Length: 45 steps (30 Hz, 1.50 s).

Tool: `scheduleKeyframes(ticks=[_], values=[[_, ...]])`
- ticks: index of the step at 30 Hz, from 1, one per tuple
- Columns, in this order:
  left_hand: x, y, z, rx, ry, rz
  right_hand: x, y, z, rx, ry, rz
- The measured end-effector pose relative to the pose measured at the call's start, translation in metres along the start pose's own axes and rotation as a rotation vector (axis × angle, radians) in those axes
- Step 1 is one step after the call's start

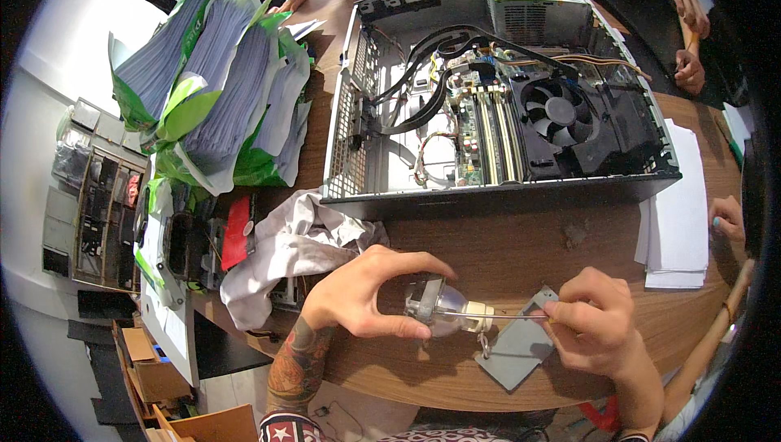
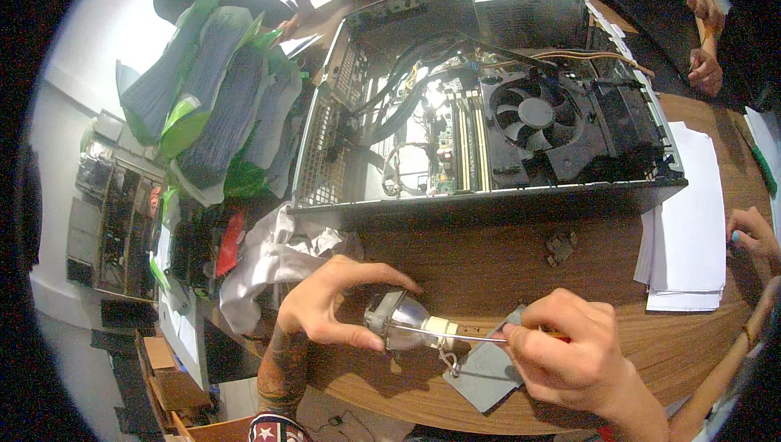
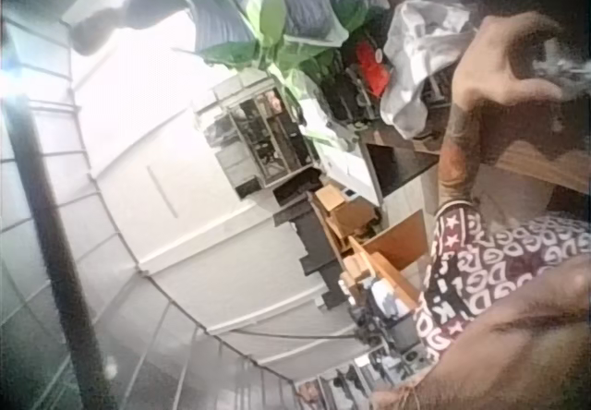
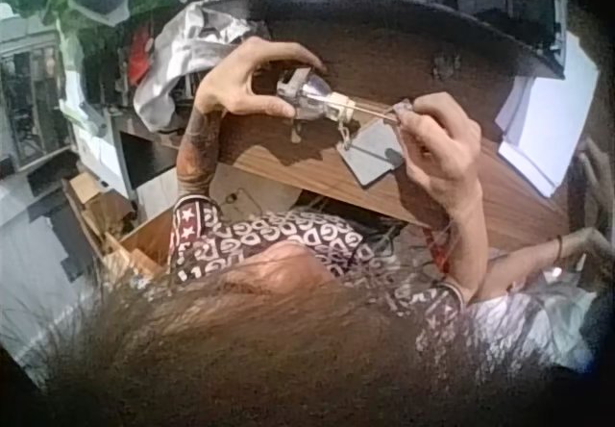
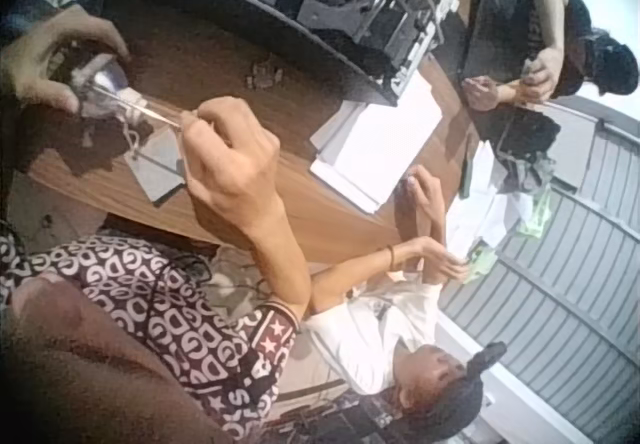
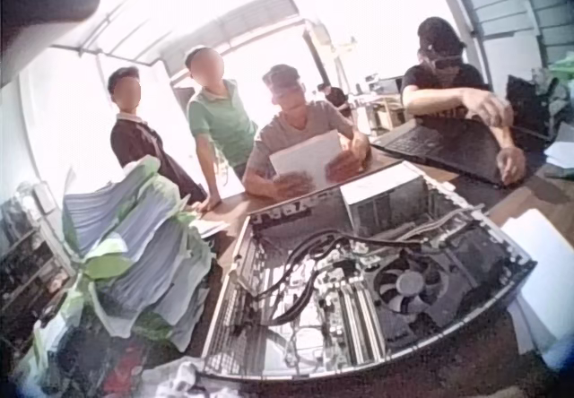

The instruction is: The person unscrews a metal bracket from a projector lamp assembly using a screwdriver and then removes a wire from a terminal by hand.

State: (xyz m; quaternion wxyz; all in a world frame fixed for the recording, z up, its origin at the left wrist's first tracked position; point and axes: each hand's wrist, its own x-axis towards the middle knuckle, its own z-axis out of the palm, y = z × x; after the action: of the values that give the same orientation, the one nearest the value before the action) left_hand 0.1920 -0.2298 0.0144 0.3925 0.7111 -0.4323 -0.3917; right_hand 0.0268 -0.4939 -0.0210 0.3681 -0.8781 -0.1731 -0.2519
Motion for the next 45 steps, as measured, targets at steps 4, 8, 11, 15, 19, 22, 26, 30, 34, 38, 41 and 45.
scheduleKeyframes(ticks=[4, 8, 11, 15, 19, 22, 26, 30, 34, 38, 41, 45], values=[[-0.001, -0.006, 0.0, 0.035, 0.052, 0.1, 0.002, -0.012, -0.004, 0.042, -0.132, 0.165], [-0.001, 0.0, 0.0, 0.031, 0.022, 0.025, 0.006, -0.014, -0.01, 0.024, -0.171, 0.178], [0.0, -0.003, 0.001, 0.079, 0.037, 0.072, 0.003, -0.005, -0.006, -0.027, -0.153, 0.113], [-0.001, -0.007, 0.001, 0.2, 0.081, 0.149, 0.006, -0.004, -0.003, -0.002, -0.061, 0.034], [-0.003, -0.002, -0.001, 0.19, 0.065, 0.069, 0.006, -0.007, 0.001, 0.058, -0.03, 0.053], [-0.002, -0.005, -0.001, 0.175, 0.065, 0.069, 0.003, -0.006, 0.001, 0.04, -0.054, 0.073], [-0.002, -0.005, -0.003, 0.161, 0.041, 0.116, -0.003, -0.009, 0.005, 0.07, -0.142, 0.213], [-0.003, -0.001, -0.004, 0.133, 0.032, 0.117, 0.0, -0.01, 0.0, 0.1, -0.247, 0.209], [-0.004, 0.0, -0.004, 0.122, 0.051, 0.099, -0.004, -0.006, 0.006, 0.098, -0.239, 0.18], [-0.003, -0.003, -0.006, 0.097, 0.027, 0.183, 0.0, -0.001, 0.011, 0.092, -0.163, 0.067], [-0.004, -0.001, -0.005, 0.114, 0.017, 0.194, -0.005, -0.002, 0.01, 0.146, -0.13, 0.077], [-0.004, -0.001, -0.004, 0.14, 0.044, 0.217, 0.002, -0.013, 0.004, 0.143, -0.2, 0.202]])
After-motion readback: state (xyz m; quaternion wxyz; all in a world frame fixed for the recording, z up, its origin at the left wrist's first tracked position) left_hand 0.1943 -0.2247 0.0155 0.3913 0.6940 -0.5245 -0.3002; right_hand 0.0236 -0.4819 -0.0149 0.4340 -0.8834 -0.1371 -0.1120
